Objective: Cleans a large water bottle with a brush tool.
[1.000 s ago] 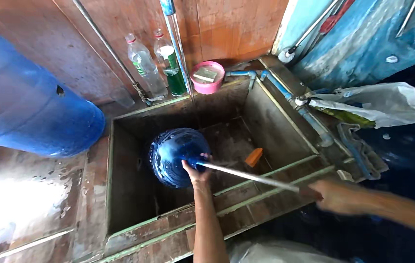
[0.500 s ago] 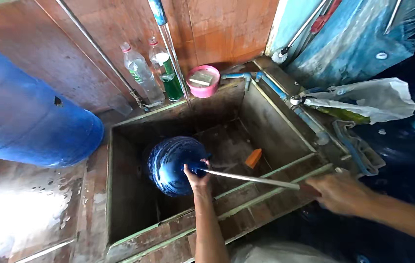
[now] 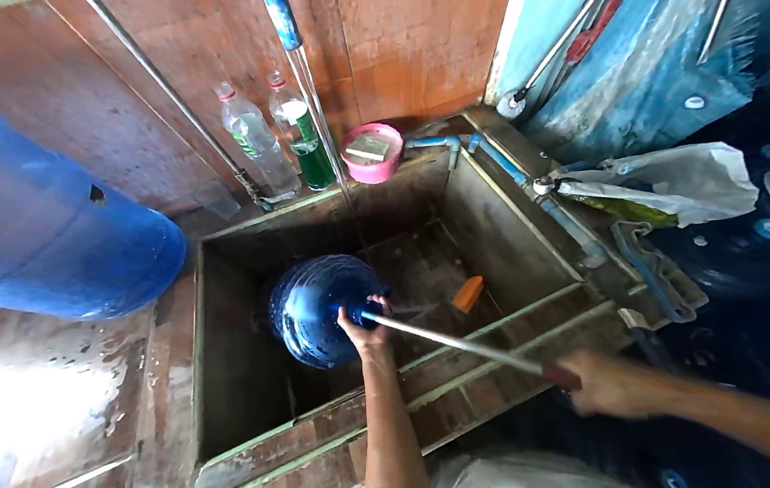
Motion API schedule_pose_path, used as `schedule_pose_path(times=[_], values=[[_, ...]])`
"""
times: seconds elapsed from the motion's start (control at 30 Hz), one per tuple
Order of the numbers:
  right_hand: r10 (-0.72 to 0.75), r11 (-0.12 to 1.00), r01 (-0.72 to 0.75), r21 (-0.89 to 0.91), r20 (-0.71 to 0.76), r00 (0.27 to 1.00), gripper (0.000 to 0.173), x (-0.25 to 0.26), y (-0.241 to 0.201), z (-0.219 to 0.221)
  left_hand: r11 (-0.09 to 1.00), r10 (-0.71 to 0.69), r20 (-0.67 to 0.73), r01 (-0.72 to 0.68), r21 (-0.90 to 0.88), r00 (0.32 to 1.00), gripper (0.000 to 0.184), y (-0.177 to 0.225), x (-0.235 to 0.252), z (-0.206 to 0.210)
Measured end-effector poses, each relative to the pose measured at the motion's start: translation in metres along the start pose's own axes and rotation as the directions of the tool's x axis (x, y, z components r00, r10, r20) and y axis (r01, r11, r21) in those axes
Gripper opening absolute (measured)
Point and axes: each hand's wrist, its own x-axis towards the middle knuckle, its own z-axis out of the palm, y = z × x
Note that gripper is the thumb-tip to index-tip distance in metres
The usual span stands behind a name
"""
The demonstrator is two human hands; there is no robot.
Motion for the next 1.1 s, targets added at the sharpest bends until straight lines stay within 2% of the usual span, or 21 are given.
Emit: schedule_pose_path(times=[0.07,0.1,0.13,0.2,0.27,0.3,0.37,0.4,0.47,0.5,0.53,0.6,0.67,0.73,0.77,0.83,0.87,0.93,0.97,1.03,1.1], values=[[-0.252,0.804,0.005,0.594,0.333,0.909,0.008,0.008,0.014,0.036,0.995,0.035,0.112,-0.025,-0.093,0.993,0.059,0.001,-0.002,-0.004],[-0.318,0.714,-0.057,0.698,0.396,0.861,0.007,0.011,0.017,0.046,0.991,0.037,0.180,-0.012,-0.137,0.983,0.067,0.002,0.000,-0.007],[-0.262,0.763,-0.061,0.643,0.394,0.881,0.005,0.014,0.017,0.042,0.991,0.031,0.209,-0.003,-0.135,0.977,0.073,0.003,0.002,-0.011],[0.019,0.990,-0.036,0.139,0.123,0.992,0.009,0.010,0.009,0.011,1.000,-0.013,0.083,0.014,-0.011,0.996,0.073,0.004,0.004,-0.019],[0.063,0.943,-0.133,-0.306,-0.229,0.971,0.024,0.006,0.008,-0.015,0.990,-0.053,-0.075,0.062,0.130,0.996,0.063,0.004,0.006,-0.013],[0.030,0.924,-0.139,-0.357,-0.294,0.955,0.025,0.004,0.009,-0.016,0.986,-0.058,-0.116,0.075,0.147,0.992,0.056,0.004,0.005,-0.009],[0.085,0.990,-0.095,-0.105,-0.094,0.992,0.021,-0.005,0.000,-0.001,0.995,-0.044,-0.097,0.052,0.083,0.994,0.048,0.002,0.001,-0.003],[-0.019,0.979,0.008,0.202,0.054,0.998,0.009,-0.008,0.007,0.017,0.999,-0.027,-0.038,0.028,0.024,0.999,0.048,0.001,-0.001,-0.001],[-0.322,0.675,-0.026,0.738,0.325,0.889,0.011,-0.010,0.019,0.045,0.991,-0.007,0.143,0.026,-0.129,0.990,0.060,0.000,0.001,-0.006],[-0.348,0.642,-0.067,0.764,0.368,0.862,0.012,-0.010,0.018,0.044,0.985,-0.007,0.218,0.045,-0.168,0.976,0.069,-0.001,0.004,-0.011],[-0.235,0.748,-0.053,0.661,0.339,0.911,0.012,-0.012,0.014,0.034,0.986,-0.020,0.241,0.060,-0.157,0.970,0.075,-0.002,0.006,-0.018],[0.104,0.992,-0.109,0.059,0.083,0.991,0.015,-0.016,-0.002,0.003,0.997,-0.077,0.129,0.080,-0.016,0.989,0.080,-0.007,0.007,-0.018],[0.197,0.938,-0.227,-0.263,-0.136,0.971,0.030,-0.018,-0.002,-0.003,0.988,-0.120,-0.025,0.122,0.093,0.992,0.068,-0.006,0.005,-0.011],[0.153,0.982,-0.157,-0.102,-0.049,0.987,0.024,-0.022,0.001,0.010,0.992,-0.087,-0.082,0.094,0.089,0.993,0.053,-0.006,0.002,-0.006],[0.055,0.987,-0.064,0.147,0.063,0.997,0.014,-0.022,0.008,0.025,0.995,-0.066,-0.052,0.070,0.064,0.996,0.050,-0.005,0.001,-0.006],[-0.141,0.794,-0.066,0.604,0.289,0.947,0.005,-0.020,0.019,0.049,0.998,-0.066,0.031,0.066,-0.014,0.997,0.053,-0.003,0.000,-0.006],[-0.111,0.796,-0.095,0.597,0.298,0.948,0.003,-0.018,0.021,0.047,0.996,-0.080,0.054,0.083,-0.037,0.995,0.056,-0.002,0.000,-0.010],[0.148,0.979,-0.151,0.140,0.032,0.988,0.019,-0.020,0.017,0.017,0.993,-0.122,0.045,0.121,0.014,0.992,0.060,-0.008,0.001,-0.017],[0.195,0.967,-0.222,-0.129,-0.195,0.961,0.026,-0.024,0.013,0.002,0.988,-0.131,0.014,0.130,0.081,0.991,0.059,-0.014,-0.001,-0.016],[-0.144,0.842,-0.253,-0.476,-0.651,0.745,0.018,-0.026,0.027,-0.012,0.957,-0.095,-0.087,0.115,0.266,0.992,0.049,-0.023,-0.013,-0.001],[-0.332,0.777,-0.300,-0.554,-0.764,0.553,0.024,-0.018,0.043,-0.026,0.907,-0.091,-0.140,0.140,0.398,0.986,0.045,-0.029,-0.027,0.015]])
